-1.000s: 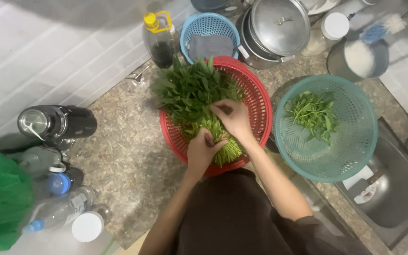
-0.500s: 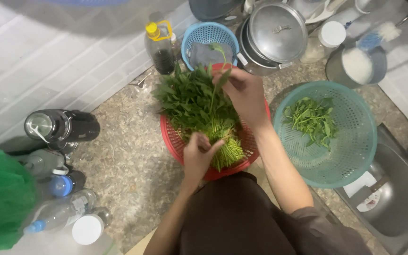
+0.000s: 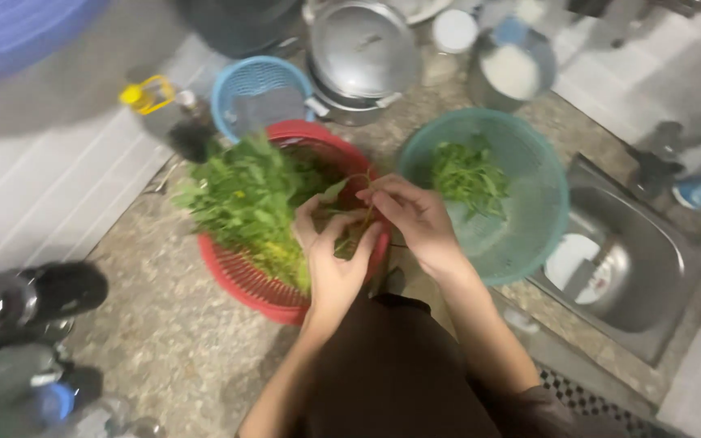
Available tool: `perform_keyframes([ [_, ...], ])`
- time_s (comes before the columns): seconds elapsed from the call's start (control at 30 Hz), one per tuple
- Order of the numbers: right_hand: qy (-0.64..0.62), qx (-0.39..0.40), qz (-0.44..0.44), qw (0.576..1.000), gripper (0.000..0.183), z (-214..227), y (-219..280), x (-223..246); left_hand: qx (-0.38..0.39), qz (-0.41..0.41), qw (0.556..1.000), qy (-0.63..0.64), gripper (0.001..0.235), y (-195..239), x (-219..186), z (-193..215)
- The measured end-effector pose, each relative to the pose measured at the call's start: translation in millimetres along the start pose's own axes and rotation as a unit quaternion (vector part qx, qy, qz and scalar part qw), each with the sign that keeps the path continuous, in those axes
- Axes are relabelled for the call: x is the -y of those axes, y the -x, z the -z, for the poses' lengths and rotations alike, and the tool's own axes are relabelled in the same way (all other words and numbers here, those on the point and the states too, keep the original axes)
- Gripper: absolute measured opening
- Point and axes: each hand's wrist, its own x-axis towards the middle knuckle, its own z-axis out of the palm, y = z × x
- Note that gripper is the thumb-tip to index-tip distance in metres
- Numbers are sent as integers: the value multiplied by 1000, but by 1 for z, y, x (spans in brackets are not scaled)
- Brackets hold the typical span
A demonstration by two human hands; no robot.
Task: Picking leaves from a bundle of green vegetables and placing them in a colander.
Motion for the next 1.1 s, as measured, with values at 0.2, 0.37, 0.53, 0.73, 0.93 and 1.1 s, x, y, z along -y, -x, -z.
perform_keyframes([
  [0.2,36,-88,-28,995,20,71,39,7,5,58,986,155,34,6,-15,-62],
  [0.37,-22,-100,-22,995,15,124,65,-15,210,179,872,404,23,-12,-26,-114],
  [0.53,-34,-85,35,995,20,170,86,-13,301,151,829,446,9,-20,-40,-159],
  [0.73,-99,-151,-28,983,19,198,98,5,317,237,822,410,20,-19,-49,-204],
  [0.93,-35,-152,23,988,17,227,103,-16,326,207,830,402,21,-14,-71,-227],
  [1.1,-13,-173,48,984,10,236,99,-33,312,200,843,390,16,3,-51,-245],
])
